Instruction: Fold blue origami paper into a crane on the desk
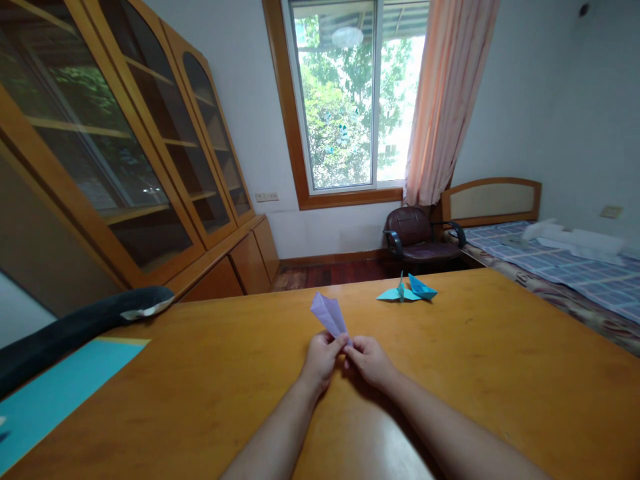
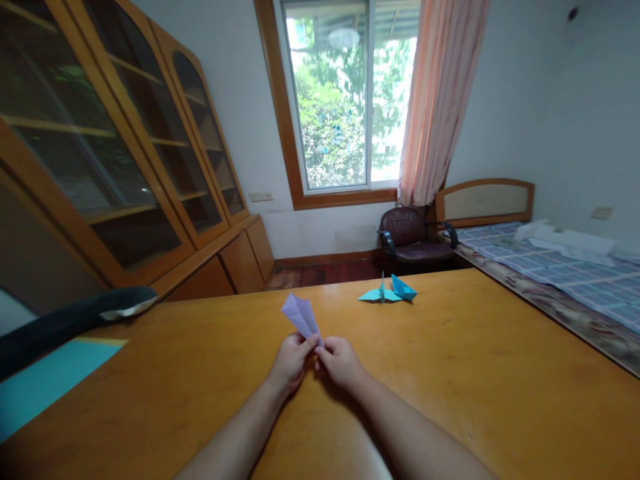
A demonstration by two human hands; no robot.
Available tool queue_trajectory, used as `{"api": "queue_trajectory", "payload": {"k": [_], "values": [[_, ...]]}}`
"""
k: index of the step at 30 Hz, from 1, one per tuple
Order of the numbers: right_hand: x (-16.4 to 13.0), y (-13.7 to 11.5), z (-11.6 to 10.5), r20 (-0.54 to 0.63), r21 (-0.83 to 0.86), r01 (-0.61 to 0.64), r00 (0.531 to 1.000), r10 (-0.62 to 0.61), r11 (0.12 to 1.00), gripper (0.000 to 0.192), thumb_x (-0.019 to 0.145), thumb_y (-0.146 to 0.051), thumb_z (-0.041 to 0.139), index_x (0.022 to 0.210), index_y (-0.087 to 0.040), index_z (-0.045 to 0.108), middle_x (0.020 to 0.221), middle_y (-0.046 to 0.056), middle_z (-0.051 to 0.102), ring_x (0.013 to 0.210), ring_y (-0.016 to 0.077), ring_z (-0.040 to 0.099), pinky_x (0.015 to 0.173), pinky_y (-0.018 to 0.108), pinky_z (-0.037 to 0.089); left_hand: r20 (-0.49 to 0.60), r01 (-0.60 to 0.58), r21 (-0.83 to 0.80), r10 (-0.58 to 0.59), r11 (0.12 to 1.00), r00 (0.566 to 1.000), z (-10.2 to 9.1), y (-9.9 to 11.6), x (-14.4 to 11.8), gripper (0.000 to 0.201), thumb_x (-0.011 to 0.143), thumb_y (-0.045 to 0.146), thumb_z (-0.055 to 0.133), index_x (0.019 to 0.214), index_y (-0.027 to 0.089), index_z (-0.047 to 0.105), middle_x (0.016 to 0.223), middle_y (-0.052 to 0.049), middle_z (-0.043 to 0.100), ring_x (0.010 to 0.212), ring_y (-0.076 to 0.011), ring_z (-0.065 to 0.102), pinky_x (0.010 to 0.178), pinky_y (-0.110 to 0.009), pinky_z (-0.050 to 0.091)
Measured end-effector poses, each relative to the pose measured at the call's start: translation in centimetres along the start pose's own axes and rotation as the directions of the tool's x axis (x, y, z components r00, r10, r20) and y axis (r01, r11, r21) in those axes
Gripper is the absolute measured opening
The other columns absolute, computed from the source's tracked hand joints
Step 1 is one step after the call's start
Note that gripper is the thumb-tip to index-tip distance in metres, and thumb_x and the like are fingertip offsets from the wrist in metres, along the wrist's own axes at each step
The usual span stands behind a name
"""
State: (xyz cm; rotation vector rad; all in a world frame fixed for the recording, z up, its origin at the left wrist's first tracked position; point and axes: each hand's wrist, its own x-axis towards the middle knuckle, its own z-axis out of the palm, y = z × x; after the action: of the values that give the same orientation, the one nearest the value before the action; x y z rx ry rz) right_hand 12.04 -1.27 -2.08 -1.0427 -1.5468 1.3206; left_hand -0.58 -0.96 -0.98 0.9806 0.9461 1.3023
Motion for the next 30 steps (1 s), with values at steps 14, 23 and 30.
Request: {"api": "queue_trajectory", "payload": {"k": [14, 23, 30], "values": [[0.0, -0.1, 0.1, 0.058, 0.076, -0.076, 0.996, 0.071, 0.994, 0.045, 0.072, -0.06, 0.057, 0.057, -0.017, 0.056, 0.05, 0.002, 0.06, 0.043, 0.0112, 0.05, 0.045, 0.023, 0.037, -0.064, 0.018, -0.173, -0.029, 0.985, 0.997, -0.3, 0.2, 0.4, 0.038, 0.057, 0.043, 0.083, 0.062, 0.011, 0.064, 0.056, -0.003, 0.064, 0.053, -0.0117, 0.057, 0.055, -0.023, 0.044], [-0.3, -0.7, 0.1, 0.087, -0.053, -0.079, 0.993, 0.084, 0.995, 0.03, 0.073, -0.04, 0.05, 0.054, -0.018, 0.056, 0.049, 0.0, 0.058, 0.044, 0.0107, 0.049, 0.047, 0.023, 0.037, -0.267, -0.078, -0.394, -0.032, 0.916, 0.963, -1.3, 1.4, 1.3, 0.033, 0.05, 0.026, 0.089, 0.066, 0.01, 0.065, 0.07, -0.006, 0.071, 0.065, -0.012, 0.064, 0.072, -0.024, 0.049], [-0.4, -0.8, -0.1, 0.084, -0.052, -0.072, 0.994, 0.076, 0.996, 0.03, 0.074, -0.039, 0.048, 0.053, -0.018, 0.054, 0.048, 0.0, 0.056, 0.044, 0.0111, 0.05, 0.047, 0.023, 0.037, -0.336, -0.128, -0.446, -0.033, 0.886, 0.941, -2.4, 1.8, 2.0, 0.017, 0.067, 0.018, 0.08, 0.069, 0.011, 0.065, 0.073, -0.006, 0.072, 0.068, -0.0118, 0.066, 0.074, -0.024, 0.051]]}}
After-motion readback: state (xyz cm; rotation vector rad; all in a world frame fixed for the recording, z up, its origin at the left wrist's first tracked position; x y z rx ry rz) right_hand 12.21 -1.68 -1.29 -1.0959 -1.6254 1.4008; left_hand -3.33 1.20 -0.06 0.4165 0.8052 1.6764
